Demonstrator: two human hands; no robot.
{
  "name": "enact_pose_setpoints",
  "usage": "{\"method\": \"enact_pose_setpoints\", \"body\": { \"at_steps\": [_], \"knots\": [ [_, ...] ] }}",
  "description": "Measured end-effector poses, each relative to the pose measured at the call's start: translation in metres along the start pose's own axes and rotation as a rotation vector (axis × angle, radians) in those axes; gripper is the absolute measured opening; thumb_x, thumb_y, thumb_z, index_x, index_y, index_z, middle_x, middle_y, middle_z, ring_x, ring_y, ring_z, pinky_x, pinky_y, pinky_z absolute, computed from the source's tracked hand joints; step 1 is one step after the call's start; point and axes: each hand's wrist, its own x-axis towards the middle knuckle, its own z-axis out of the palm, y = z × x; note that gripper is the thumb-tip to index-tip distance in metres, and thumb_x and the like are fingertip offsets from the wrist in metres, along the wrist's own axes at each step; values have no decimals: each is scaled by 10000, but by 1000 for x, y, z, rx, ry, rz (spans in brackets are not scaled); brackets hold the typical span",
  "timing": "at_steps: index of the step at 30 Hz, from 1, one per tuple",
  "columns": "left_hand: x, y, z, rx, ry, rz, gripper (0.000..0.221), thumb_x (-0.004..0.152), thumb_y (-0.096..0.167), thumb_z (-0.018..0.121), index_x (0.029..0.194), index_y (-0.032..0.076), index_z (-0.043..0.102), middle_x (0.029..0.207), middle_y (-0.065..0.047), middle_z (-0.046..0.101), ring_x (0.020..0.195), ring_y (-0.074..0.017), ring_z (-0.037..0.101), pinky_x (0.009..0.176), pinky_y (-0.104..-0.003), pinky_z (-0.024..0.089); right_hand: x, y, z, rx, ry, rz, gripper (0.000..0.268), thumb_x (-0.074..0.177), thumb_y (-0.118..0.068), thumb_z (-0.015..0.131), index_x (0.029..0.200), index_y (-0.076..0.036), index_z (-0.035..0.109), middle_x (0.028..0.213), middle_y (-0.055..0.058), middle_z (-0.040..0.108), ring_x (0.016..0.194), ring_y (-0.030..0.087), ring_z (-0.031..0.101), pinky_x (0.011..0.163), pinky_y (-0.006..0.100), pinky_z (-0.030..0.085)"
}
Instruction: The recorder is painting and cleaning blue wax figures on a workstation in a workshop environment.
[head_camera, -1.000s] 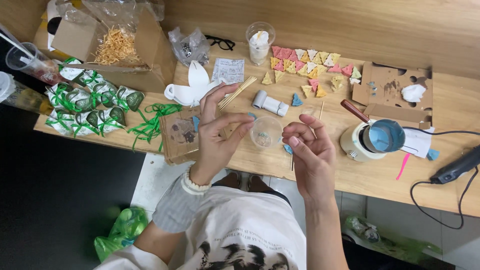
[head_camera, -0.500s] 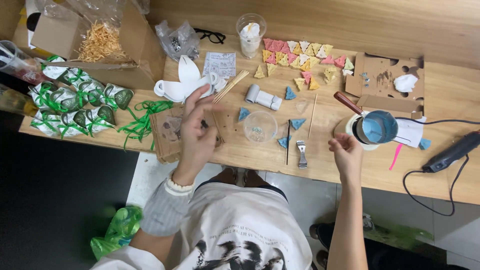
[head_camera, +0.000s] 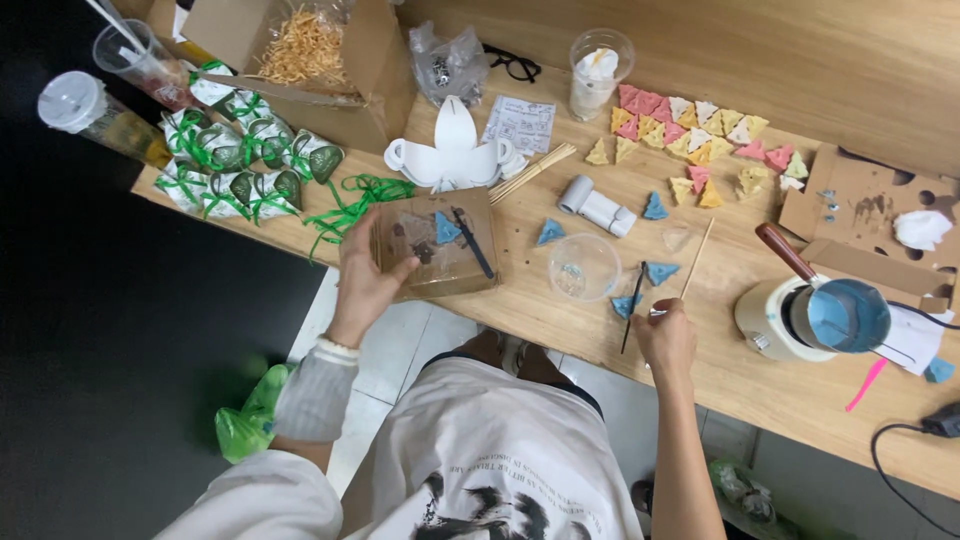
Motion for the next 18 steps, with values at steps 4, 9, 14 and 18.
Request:
{"method": "enact_pose_setpoints", "body": {
  "at_steps": [4,9,14,18],
  "knots": [
    [14,-7,23,308,-2,22,1060,676,293,939,1538,63,369,1564,-200,413,1469,-388,324,1195,-615,205,-5,2,-4,0,39,-10,458,821,-271,808,1160,-3,658,968,197,761,916,379,715,825,475,541],
    [21,8,30,410,-7,100,1060,669,396,932,1527,91,389,1570,-183,402,1477,-395,283,1161,-724,108,-17,5,-14,19,5,41,426,843,-266,788,1158,-5,668,940,196,768,855,355,740,788,454,558],
    [40,15,36,506,-121,298,1018,657,413,915,1499,119,426,1540,-145,453,1465,-390,297,1182,-712,86,-17,6,-8,42,-5,-2,393,834,-242,794,1130,-4,692,929,197,770,844,338,741,772,434,564],
    [54,14,39,539,-268,283,963,673,367,907,1497,138,464,1432,-122,553,1432,-320,373,1194,-705,51,-22,-4,-15,100,-17,10,368,845,-228,790,1124,-5,702,937,187,773,830,303,738,752,411,562]
  ]
}}
